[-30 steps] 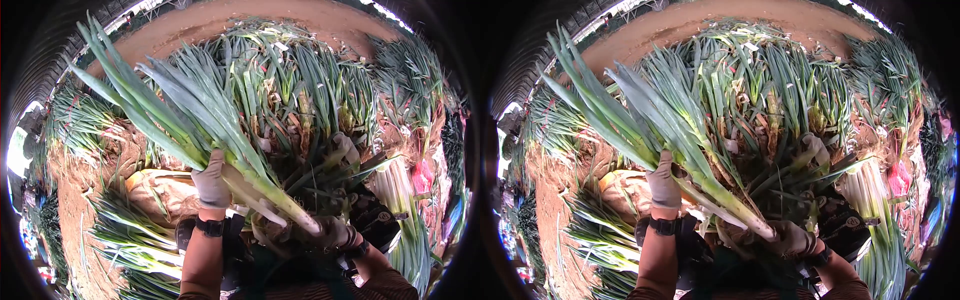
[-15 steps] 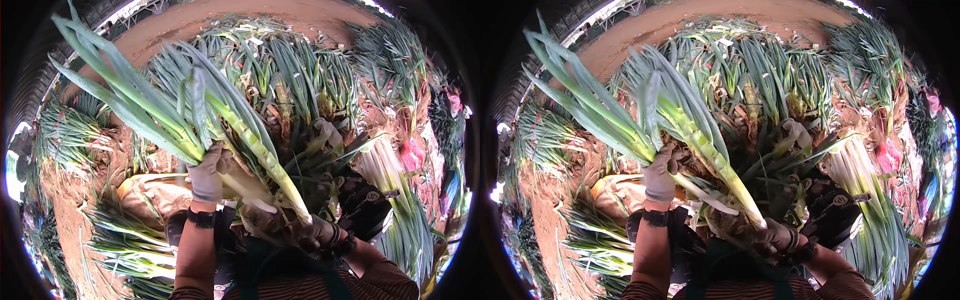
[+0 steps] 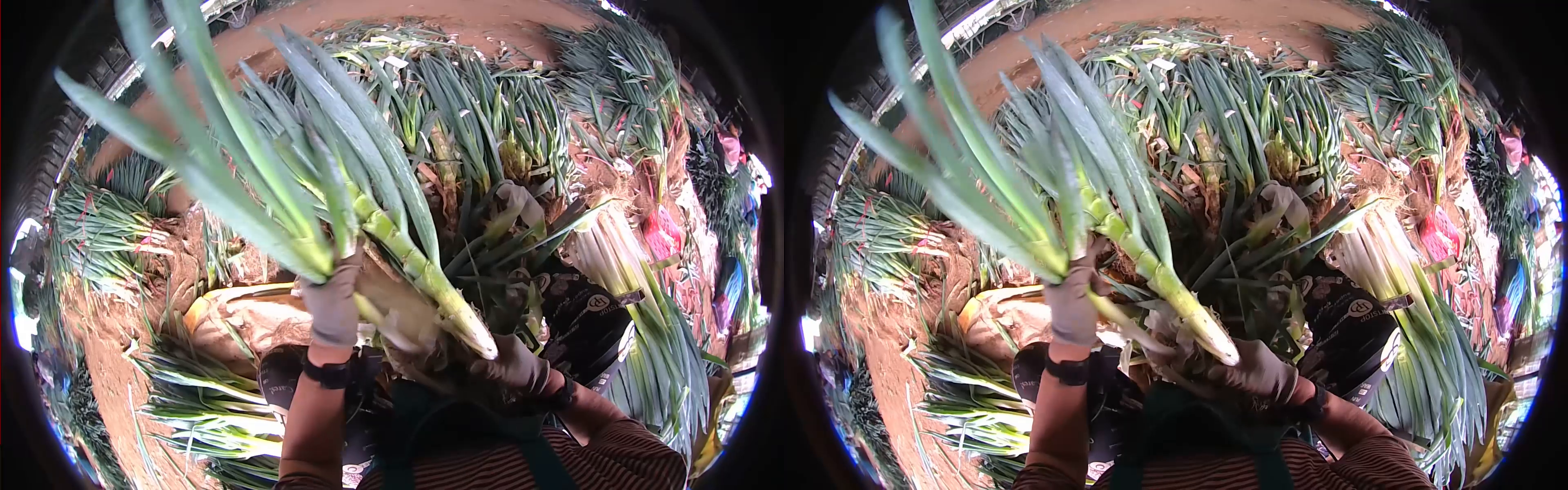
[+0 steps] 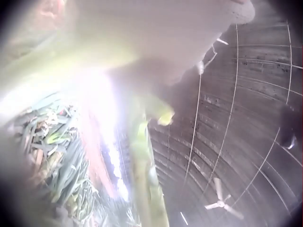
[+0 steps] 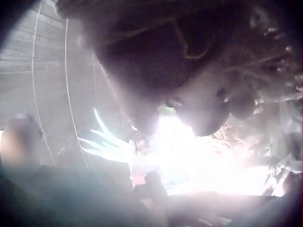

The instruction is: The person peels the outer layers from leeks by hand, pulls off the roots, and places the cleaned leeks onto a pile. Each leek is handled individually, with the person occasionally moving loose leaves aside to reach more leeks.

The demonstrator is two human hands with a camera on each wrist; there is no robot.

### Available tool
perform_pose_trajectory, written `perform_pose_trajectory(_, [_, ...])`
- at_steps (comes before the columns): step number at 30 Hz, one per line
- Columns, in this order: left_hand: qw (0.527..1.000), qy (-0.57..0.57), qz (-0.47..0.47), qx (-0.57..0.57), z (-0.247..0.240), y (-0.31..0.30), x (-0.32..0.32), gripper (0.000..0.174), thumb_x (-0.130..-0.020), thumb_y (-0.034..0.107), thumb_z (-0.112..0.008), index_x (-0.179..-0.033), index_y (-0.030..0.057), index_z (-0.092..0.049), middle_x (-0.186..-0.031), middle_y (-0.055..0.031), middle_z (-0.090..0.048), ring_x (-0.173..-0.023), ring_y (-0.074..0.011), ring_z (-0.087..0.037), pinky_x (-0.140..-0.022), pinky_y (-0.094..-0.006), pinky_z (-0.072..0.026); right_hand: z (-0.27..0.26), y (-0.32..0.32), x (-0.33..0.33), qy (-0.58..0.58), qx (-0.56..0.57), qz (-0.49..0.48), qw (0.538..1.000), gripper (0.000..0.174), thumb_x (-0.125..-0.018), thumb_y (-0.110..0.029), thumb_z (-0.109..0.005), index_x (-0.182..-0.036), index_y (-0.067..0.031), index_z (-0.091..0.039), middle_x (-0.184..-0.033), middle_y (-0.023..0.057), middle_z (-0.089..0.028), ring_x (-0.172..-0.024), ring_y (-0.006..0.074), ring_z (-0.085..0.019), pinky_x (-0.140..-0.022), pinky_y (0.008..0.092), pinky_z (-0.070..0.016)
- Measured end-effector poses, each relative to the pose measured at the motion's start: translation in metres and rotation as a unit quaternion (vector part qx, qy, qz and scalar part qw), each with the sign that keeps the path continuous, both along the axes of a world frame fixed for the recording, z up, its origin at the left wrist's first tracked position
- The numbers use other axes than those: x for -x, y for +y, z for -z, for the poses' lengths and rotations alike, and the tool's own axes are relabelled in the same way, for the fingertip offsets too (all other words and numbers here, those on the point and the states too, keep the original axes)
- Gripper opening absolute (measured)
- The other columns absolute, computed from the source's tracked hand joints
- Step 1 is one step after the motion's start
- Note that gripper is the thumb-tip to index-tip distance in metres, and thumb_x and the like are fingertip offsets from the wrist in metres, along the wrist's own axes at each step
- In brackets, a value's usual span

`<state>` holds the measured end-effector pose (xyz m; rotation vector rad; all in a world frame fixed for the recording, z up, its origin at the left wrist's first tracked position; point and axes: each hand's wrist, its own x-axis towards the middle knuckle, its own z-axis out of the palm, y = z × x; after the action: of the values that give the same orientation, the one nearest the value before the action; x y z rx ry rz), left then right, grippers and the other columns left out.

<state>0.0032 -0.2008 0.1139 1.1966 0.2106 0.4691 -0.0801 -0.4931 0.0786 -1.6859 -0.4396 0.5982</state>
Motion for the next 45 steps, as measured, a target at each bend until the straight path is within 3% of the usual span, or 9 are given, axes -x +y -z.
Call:
perform_pose_trajectory(3, [0.995, 0.019, 0.09, 0.048, 0.007, -0.003, -0.004, 0.026, -0.088, 0.002, -0.067, -0.113, 0.0011, -0.063, -0.096, -0.0039, -0.066, -0.08, -0.0111, -0.062, -0.069, -0.0247, -0.0516, -0.007, 0.0, 0.01, 0.068, 0.036, -0.073, 0.994, 0.067, -0.089, -0.053, -0.065, -0.127, 0.0013, -0.056, -0.113, 0.0132, -0.067, -0.107, 0.0169, -0.061, -0.091, 0.0309, -0.0478])
perform_pose_trajectory(8, [0.987, 0.045, 0.154, 0.018, -0.005, -0.01, 0.003, 0.015, -0.085, 0.005, -0.07, -0.099, -0.0002, -0.065, -0.082, -0.0042, -0.065, -0.055, -0.01, -0.056, -0.047, -0.0233, -0.0441, -0.033, 0.004, -0.025, -0.04, 0.046, -0.069, 0.996, 0.068, -0.095, -0.058, -0.051, -0.127, 0.0022, -0.055, -0.115, 0.0122, -0.065, -0.106, 0.0171, -0.059, -0.09, 0.0324, -0.0474])
perform_pose_trajectory(14, [0.969, 0.136, 0.204, -0.015, -0.006, -0.036, 0.017, 0.008, -0.083, 0.006, -0.073, -0.089, 0.0032, -0.069, -0.071, 0.0009, -0.064, -0.053, -0.0063, -0.055, -0.047, -0.0218, -0.0425, -0.049, 0.063, -0.077, 0.161, -0.147, 0.015, 0.976, 0.043, -0.092, -0.036, -0.068, -0.113, 0.0007, -0.059, -0.094, 0.004, -0.063, -0.087, 0.0111, -0.057, -0.077, 0.0278, -0.0475])
perform_pose_trajectory(21, [0.977, 0.147, 0.145, -0.05, -0.013, -0.021, 0.019, 0.005, -0.084, 0.005, -0.071, -0.084, 0.0028, -0.066, -0.067, 0.0008, -0.061, -0.05, -0.0055, -0.053, -0.045, -0.0215, -0.0401, -0.032, 0.036, -0.044, 0.15, -0.061, 0.16, 0.974, 0.022, -0.091, -0.016, -0.063, -0.106, -0.0005, -0.06, -0.087, 0.0021, -0.061, -0.079, 0.0109, -0.056, -0.07, 0.0292, -0.047])
perform_pose_trajectory(26, [0.991, 0.107, 0.056, -0.052, -0.017, 0.006, 0.01, 0.006, -0.085, 0.003, -0.068, -0.089, 0.0011, -0.064, -0.074, -0.0031, -0.063, -0.051, -0.0077, -0.052, -0.045, -0.0212, -0.0402, 0.041, -0.05, -0.004, -0.008, 0.263, -0.018, 0.965, 0.031, -0.088, -0.017, -0.067, -0.114, -0.0018, -0.06, -0.093, 0.0078, -0.065, -0.083, 0.0165, -0.061, -0.073, 0.0321, -0.0489])
perform_pose_trajectory(30, [0.993, 0.11, 0.022, -0.042, -0.016, 0.0, 0.01, 0.008, -0.084, 0.006, -0.067, -0.091, 0.0026, -0.064, -0.071, -0.0024, -0.061, -0.049, -0.0082, -0.051, -0.043, -0.0214, -0.0392, -0.023, -0.031, -0.017, -0.266, 0.575, 0.089, 0.769, 0.042, -0.082, -0.013, -0.071, -0.121, -0.0029, -0.059, -0.094, 0.0123, -0.067, -0.085, 0.0185, -0.066, -0.073, 0.0327, -0.0511])
perform_pose_trajectory(32, [0.987, 0.145, 0.038, -0.052, -0.016, -0.01, 0.014, 0.01, -0.083, 0.006, -0.069, -0.091, 0.0023, -0.064, -0.069, -0.0023, -0.06, -0.048, -0.0087, -0.051, -0.042, -0.0215, -0.0395, -0.048, -0.009, -0.04, -0.223, 0.303, 0.163, 0.912, 0.039, -0.079, -0.017, -0.075, -0.113, -0.0026, -0.063, -0.083, 0.0132, -0.065, -0.074, 0.0244, -0.067, -0.065, 0.0347, -0.0521])
perform_pose_trajectory(41, [0.973, 0.088, 0.059, -0.207, 0.012, -0.029, 0.015, 0.025, -0.073, 0.009, -0.08, -0.09, -0.0008, -0.067, -0.077, -0.0023, -0.067, -0.071, -0.0073, -0.06, -0.064, -0.0264, -0.0504, -0.067, 0.088, -0.053, -0.286, 0.274, 0.079, 0.915, 0.026, -0.082, -0.028, -0.07, -0.087, -0.0035, -0.064, -0.08, 0.0176, -0.066, -0.075, 0.0352, -0.067, -0.065, 0.0428, -0.0519])
perform_pose_trajectory(45, [0.981, 0.098, 0.073, -0.148, 0.006, -0.03, 0.017, 0.02, -0.075, 0.006, -0.077, -0.089, -0.0015, -0.065, -0.075, -0.0011, -0.065, -0.067, -0.0072, -0.059, -0.062, -0.0257, -0.0497, -0.057, 0.077, -0.064, -0.204, 0.18, 0.12, 0.955, 0.013, -0.082, -0.012, -0.069, -0.088, -0.0004, -0.067, -0.074, 0.014, -0.066, -0.063, 0.0184, -0.064, -0.059, 0.0316, -0.0495])
